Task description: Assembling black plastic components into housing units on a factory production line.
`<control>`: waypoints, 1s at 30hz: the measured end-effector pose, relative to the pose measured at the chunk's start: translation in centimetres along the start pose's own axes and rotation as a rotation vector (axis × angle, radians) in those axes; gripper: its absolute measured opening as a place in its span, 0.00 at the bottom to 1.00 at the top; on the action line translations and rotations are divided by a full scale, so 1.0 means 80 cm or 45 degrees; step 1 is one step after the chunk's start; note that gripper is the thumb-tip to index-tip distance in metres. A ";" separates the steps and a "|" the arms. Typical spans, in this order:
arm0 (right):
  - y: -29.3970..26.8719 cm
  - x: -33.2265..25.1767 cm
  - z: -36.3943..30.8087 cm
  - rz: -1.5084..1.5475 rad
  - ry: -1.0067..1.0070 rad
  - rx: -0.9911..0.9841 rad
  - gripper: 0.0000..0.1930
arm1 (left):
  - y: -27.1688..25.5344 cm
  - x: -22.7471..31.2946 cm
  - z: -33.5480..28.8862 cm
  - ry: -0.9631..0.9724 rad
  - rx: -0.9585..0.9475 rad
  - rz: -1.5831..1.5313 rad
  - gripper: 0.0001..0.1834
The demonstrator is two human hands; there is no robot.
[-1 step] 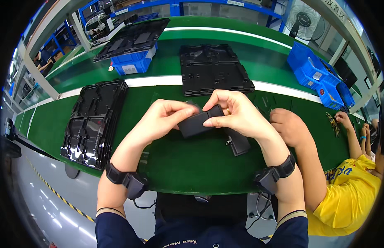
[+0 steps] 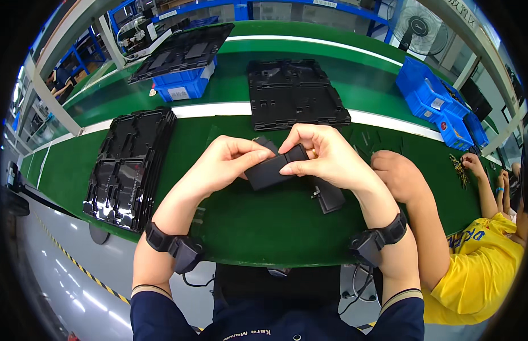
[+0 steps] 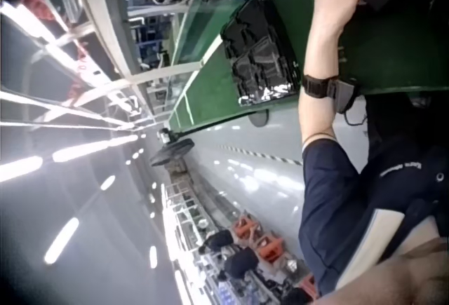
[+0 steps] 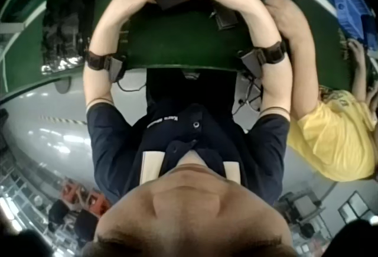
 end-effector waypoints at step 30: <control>0.004 -0.015 -0.002 -0.130 -0.097 0.401 0.06 | 0.025 -0.003 -0.002 0.091 0.137 -0.439 0.14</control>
Point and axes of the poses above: each hand's wrist, its own z-axis towards the middle knuckle, its own y-axis out of the palm, x = y × z, the point moved 2 cm from there along z, towards the middle knuckle, and after that the axes turned 1 degree about -z, right-handed, at the moved point
